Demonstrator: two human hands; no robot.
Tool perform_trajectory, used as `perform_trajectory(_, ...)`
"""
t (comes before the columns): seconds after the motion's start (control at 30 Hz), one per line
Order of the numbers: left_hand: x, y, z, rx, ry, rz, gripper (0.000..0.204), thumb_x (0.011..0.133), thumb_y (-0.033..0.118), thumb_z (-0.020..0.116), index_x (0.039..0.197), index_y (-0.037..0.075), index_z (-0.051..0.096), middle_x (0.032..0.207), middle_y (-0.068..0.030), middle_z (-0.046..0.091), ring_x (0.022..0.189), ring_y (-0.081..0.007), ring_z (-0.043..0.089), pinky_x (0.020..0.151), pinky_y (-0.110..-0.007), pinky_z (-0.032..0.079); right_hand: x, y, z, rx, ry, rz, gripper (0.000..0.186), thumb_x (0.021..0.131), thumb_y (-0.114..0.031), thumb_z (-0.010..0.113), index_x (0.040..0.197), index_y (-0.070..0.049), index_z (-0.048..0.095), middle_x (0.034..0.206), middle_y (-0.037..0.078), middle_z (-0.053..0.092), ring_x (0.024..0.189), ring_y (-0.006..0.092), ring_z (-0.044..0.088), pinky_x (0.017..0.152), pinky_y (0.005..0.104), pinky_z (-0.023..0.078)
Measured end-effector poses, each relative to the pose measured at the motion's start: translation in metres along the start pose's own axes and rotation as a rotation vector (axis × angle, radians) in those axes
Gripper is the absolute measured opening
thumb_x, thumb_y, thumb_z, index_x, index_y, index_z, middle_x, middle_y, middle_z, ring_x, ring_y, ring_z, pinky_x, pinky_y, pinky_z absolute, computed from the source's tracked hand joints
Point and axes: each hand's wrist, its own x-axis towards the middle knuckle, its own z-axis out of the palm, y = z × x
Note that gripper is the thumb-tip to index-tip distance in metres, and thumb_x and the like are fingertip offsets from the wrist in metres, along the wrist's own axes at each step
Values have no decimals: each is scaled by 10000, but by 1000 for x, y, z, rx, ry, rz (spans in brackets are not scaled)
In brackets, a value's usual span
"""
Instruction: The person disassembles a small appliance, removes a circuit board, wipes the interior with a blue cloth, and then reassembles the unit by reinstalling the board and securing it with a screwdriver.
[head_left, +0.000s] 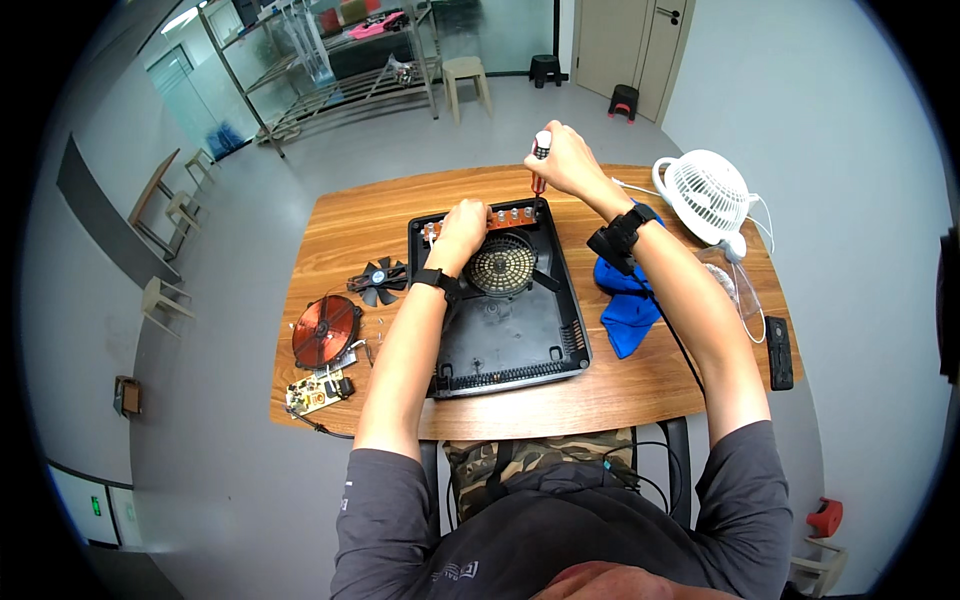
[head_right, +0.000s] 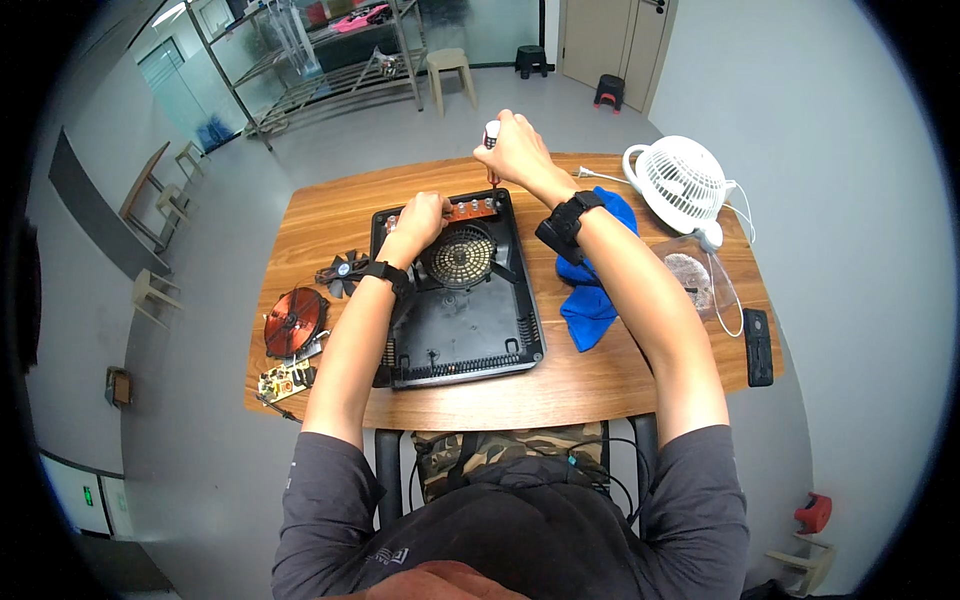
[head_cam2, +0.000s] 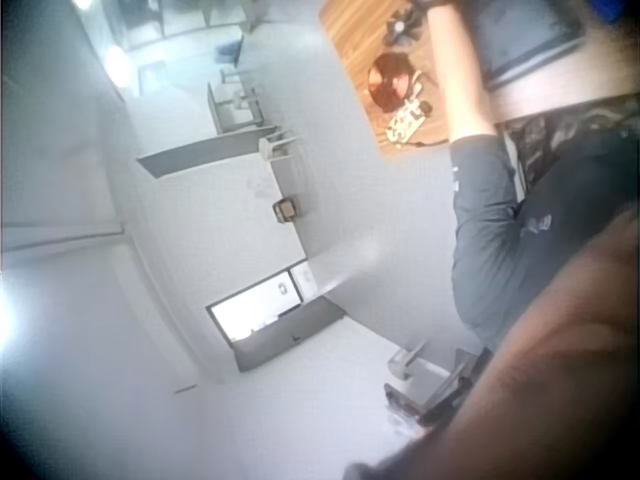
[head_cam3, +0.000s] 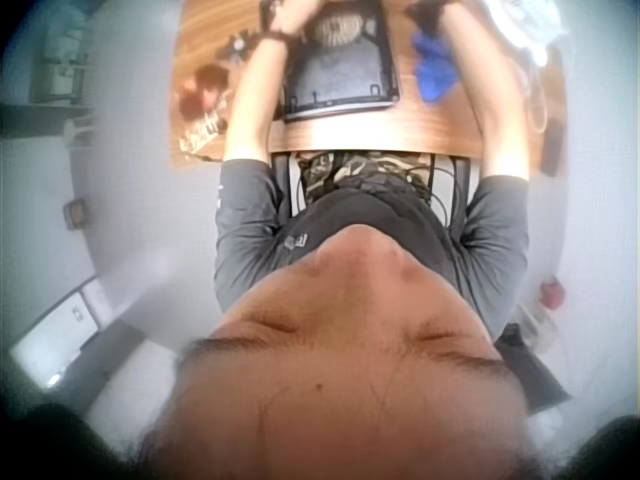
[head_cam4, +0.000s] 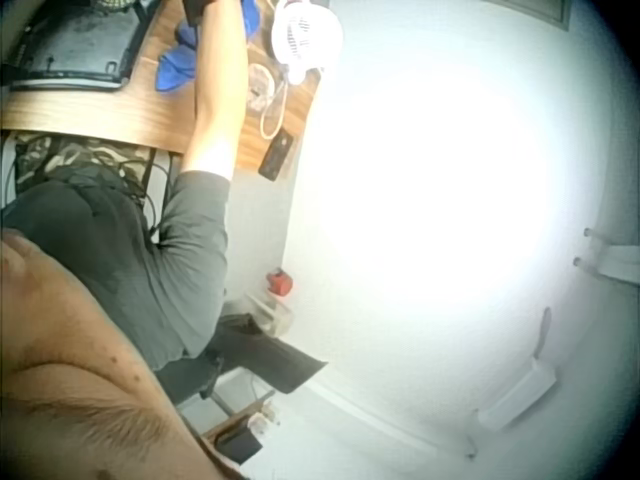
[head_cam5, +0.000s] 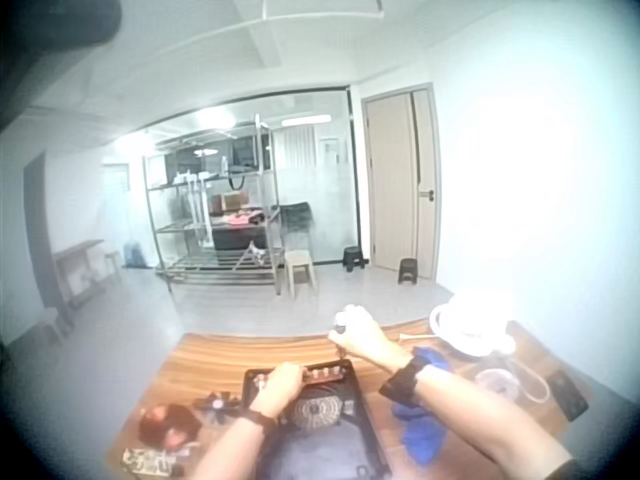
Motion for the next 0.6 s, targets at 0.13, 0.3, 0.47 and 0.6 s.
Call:
perform_trajectory(0.13,0,-1,0,27,-17,-2,241,746,9,765,986,16,750,1015,-209,718,999,-384,683,869,-448,553,-7,-13,-10,-25,-32,32,463,798,-260,713,1113,29,535,994,224,648,943,407,651,829,461,518)
perform_trajectory(0.3,0,1,0,37,-7,3,248,741,3,763,988,16,750,1003,-214,718,996,-384,685,869,-449,554,-8,-15,-14,-119,-61,-7,473,817,-255,733,1121,24,501,990,243,659,931,410,665,789,466,525)
perform_trajectory(0.47,2,1,1,20,2,0,248,741,1,761,988,17,749,1004,-211,718,995,-383,685,875,-449,553,-2,-2,-7,1,-34,-120,431,826,-176,744,1101,35,488,961,270,651,911,438,665,783,479,530)
perform_trajectory(0.6,0,2,0,42,3,4,244,741,1,759,984,19,749,1003,-209,719,992,-380,686,874,-447,553,-4,-5,-6,4,-23,-124,422,816,-139,739,1095,44,480,943,279,647,903,445,664,785,477,533)
